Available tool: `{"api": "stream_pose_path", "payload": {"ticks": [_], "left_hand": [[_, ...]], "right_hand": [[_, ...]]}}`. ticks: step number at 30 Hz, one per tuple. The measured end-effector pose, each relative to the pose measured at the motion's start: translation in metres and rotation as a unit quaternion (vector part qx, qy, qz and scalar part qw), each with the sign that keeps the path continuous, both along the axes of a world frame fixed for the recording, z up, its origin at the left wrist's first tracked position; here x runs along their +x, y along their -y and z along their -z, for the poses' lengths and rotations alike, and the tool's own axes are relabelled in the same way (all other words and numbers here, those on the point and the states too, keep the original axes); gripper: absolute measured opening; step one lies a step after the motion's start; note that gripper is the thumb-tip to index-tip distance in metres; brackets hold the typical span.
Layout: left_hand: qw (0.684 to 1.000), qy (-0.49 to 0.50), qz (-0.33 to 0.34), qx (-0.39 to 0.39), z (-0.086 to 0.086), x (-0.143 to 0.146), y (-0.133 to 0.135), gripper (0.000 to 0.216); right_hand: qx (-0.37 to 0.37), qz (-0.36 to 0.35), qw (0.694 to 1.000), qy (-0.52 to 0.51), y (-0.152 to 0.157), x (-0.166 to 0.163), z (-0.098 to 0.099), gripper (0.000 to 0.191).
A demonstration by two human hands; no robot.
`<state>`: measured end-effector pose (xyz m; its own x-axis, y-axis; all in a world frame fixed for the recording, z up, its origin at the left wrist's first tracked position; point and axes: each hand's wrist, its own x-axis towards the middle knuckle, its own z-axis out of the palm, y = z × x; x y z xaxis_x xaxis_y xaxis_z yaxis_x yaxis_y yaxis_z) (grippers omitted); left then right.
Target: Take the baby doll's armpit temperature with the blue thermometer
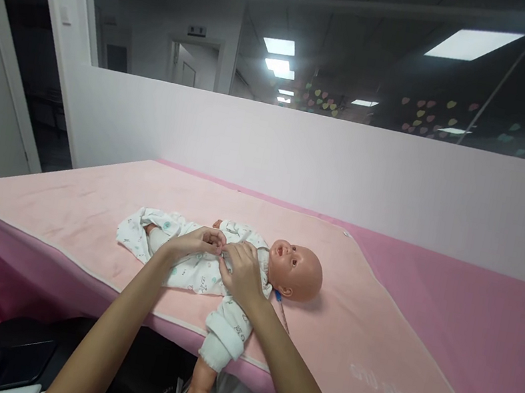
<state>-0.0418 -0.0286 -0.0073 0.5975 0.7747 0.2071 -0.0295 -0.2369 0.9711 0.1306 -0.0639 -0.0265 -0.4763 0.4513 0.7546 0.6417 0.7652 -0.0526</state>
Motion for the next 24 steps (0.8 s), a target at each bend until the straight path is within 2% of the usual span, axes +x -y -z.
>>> {"api": "stream_pose_path", "payload": {"ticks": [6, 16, 21, 24], "left_hand": [[0.999, 0.011, -0.018, -0.032, -0.0008, 0.0005, 0.0020, 0.017], [0.999, 0.016, -0.029, -0.033, -0.0028, 0.0025, 0.0059, 0.020], [0.998, 0.023, -0.046, -0.043, -0.0005, 0.0031, 0.0030, 0.020], [0.998, 0.041, -0.034, -0.044, -0.0005, 0.0038, 0.0029, 0.022]], "right_hand": [[-0.003, 0.014, 1.000, 0.002, -0.0014, -0.0003, 0.0017, 0.014], [0.005, 0.008, 1.000, -0.012, -0.0015, 0.0002, 0.0026, 0.014], [0.016, 0.016, 1.000, 0.011, -0.0026, 0.0000, 0.0033, 0.012], [0.025, 0.018, 0.999, 0.020, -0.0039, 0.0002, 0.0043, 0.013]]}}
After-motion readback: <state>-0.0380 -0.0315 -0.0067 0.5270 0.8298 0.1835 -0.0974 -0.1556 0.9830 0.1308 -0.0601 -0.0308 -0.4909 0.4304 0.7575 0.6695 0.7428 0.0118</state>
